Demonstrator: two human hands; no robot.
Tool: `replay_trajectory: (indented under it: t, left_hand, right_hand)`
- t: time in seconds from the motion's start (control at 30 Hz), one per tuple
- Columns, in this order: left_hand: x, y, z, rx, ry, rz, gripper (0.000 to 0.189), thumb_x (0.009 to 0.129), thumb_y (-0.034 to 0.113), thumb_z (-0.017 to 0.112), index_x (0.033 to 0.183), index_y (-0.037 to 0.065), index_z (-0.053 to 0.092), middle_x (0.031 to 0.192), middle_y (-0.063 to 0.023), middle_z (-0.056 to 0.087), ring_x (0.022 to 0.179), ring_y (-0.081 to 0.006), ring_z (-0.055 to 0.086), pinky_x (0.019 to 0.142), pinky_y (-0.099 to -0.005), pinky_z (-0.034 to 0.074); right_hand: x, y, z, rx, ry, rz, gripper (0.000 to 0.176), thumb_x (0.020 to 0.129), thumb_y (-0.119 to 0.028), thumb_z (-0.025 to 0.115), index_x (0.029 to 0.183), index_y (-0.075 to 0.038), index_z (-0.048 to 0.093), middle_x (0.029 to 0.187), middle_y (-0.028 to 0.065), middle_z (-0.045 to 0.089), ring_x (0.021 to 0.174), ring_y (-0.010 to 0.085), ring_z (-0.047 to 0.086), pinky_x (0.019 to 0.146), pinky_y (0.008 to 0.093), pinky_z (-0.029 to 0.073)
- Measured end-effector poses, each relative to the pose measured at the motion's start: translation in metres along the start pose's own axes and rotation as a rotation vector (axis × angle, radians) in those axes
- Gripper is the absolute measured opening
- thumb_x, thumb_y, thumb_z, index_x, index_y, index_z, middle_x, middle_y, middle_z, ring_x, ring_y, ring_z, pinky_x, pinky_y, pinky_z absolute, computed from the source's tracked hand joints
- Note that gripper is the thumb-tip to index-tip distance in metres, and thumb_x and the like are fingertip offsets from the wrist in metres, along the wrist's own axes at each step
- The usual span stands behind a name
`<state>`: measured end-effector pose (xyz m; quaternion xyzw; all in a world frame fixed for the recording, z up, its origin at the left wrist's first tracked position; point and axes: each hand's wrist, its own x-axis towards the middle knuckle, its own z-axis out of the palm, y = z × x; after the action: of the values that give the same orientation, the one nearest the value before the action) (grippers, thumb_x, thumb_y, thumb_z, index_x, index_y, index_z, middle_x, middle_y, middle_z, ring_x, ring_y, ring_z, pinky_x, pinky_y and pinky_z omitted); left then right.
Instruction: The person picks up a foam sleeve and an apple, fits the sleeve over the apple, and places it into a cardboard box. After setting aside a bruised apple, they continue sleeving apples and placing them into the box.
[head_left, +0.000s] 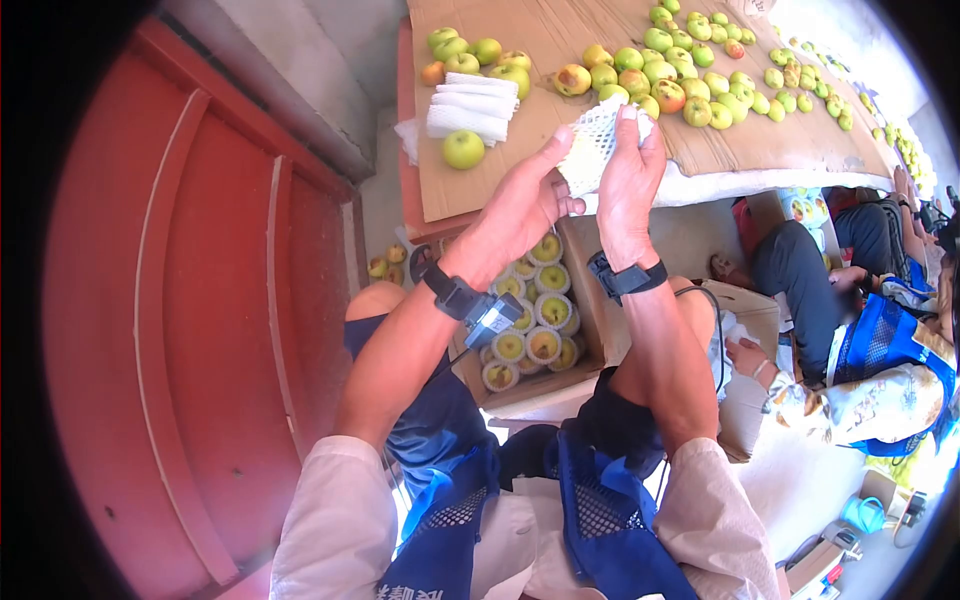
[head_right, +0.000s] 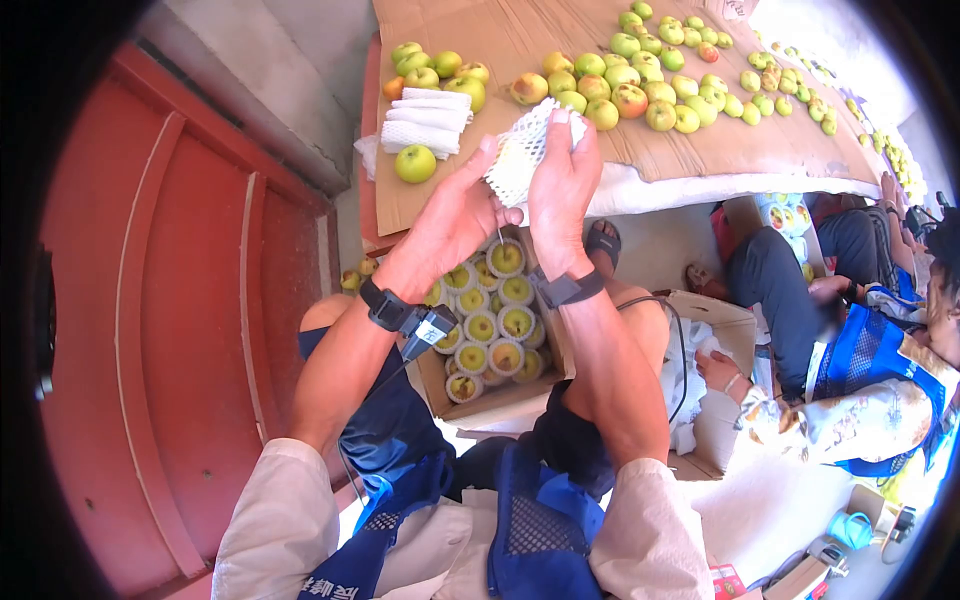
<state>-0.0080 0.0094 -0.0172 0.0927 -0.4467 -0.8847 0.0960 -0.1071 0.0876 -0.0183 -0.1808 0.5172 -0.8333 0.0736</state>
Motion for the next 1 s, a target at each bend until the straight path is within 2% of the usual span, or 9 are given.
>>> replay_trajectory:
  t: [0.2,0.27,0.43,0.5,0.57,0.7,0.8,0.87,1.0]
  left_hand:
    - [-0.005,0.008,0.006,-0.041,0.089,0.043,0.065,0.11,0.06,0.032,0.148,0.01,0.047,0.136,-0.0021,0.062,0.116,-0.0152,0.061,0.085,-0.0357,0.05]
    - [-0.001,0.006,0.002,-0.08,0.157,0.047,0.063,0.108,0.063,0.032,0.137,0.013,0.057,0.116,0.0025,0.069,0.096,-0.0084,0.063,0.067,-0.0283,0.043]
    - [0.002,0.005,0.0,-0.078,0.295,0.084,0.062,0.109,0.063,0.03,0.132,0.014,0.059,0.112,0.0016,0.071,0.093,-0.0095,0.064,0.063,-0.0287,0.04]
    - [0.003,0.007,-0.011,-0.074,0.304,0.116,0.061,0.109,0.063,0.031,0.131,0.014,0.059,0.112,0.001,0.071,0.093,-0.0097,0.065,0.063,-0.0292,0.04]
    - [0.003,0.013,-0.02,-0.09,0.266,0.107,0.062,0.107,0.066,0.033,0.141,0.019,0.055,0.126,0.003,0.069,0.108,-0.0114,0.063,0.071,-0.033,0.044]
    - [-0.002,0.022,-0.012,-0.117,0.31,0.135,0.064,0.105,0.069,0.037,0.14,0.018,0.056,0.123,0.0037,0.071,0.103,-0.0098,0.063,0.065,-0.0313,0.039]
    - [-0.006,0.028,-0.004,-0.024,0.371,0.187,0.064,0.108,0.063,0.033,0.136,0.01,0.055,0.123,-0.0047,0.07,0.105,-0.0134,0.067,0.071,-0.0336,0.048]
    - [-0.006,0.029,0.001,0.013,0.346,0.31,0.068,0.108,0.061,0.035,0.139,0.002,0.051,0.128,-0.0092,0.067,0.114,-0.0184,0.066,0.092,-0.0374,0.054]
    - [-0.01,0.035,0.009,0.028,0.341,0.348,0.072,0.109,0.059,0.037,0.142,-0.004,0.047,0.132,-0.0135,0.064,0.119,-0.0222,0.065,0.109,-0.0369,0.049]
  right_hand:
    - [-0.008,0.005,0.01,-0.125,-0.028,-0.095,0.028,0.108,-0.024,0.053,0.115,0.003,0.06,0.097,0.0074,0.066,0.087,0.013,0.061,0.078,0.0307,0.051]
    - [-0.009,0.008,0.011,-0.145,-0.04,-0.107,0.029,0.108,-0.024,0.054,0.117,0.003,0.06,0.098,0.0083,0.066,0.089,0.0139,0.062,0.079,0.0311,0.051]
    - [-0.026,-0.011,0.019,-0.134,-0.147,0.033,0.034,0.11,-0.028,0.051,0.122,0.002,0.059,0.108,0.0117,0.067,0.1,0.0159,0.062,0.09,0.0327,0.05]
    - [-0.025,-0.022,0.018,-0.101,-0.176,-0.053,0.037,0.11,-0.031,0.049,0.125,0.002,0.059,0.112,0.0124,0.066,0.105,0.0159,0.061,0.094,0.0334,0.049]
    - [-0.02,-0.026,0.013,-0.067,-0.203,-0.138,0.04,0.111,-0.033,0.048,0.127,0.002,0.059,0.117,0.0132,0.065,0.109,0.0158,0.059,0.097,0.0341,0.048]
    - [-0.014,-0.036,-0.003,0.249,-0.283,0.085,0.04,0.11,-0.031,0.05,0.133,0.001,0.059,0.122,0.0098,0.065,0.113,0.0158,0.058,0.099,0.0341,0.046]
    - [-0.016,-0.052,-0.008,-0.093,-0.296,0.027,0.036,0.106,-0.025,0.058,0.132,0.0,0.06,0.12,0.0074,0.066,0.109,0.014,0.059,0.095,0.0317,0.047]
    - [-0.016,-0.058,-0.014,-0.085,-0.415,0.061,0.035,0.1,-0.016,0.063,0.131,0.0,0.06,0.117,0.0059,0.067,0.106,0.0118,0.059,0.09,0.0284,0.048]
    - [-0.01,-0.064,-0.027,-0.155,-0.454,0.17,0.035,0.097,-0.01,0.063,0.131,0.0,0.06,0.117,0.0057,0.066,0.106,0.0126,0.06,0.089,0.0276,0.048]
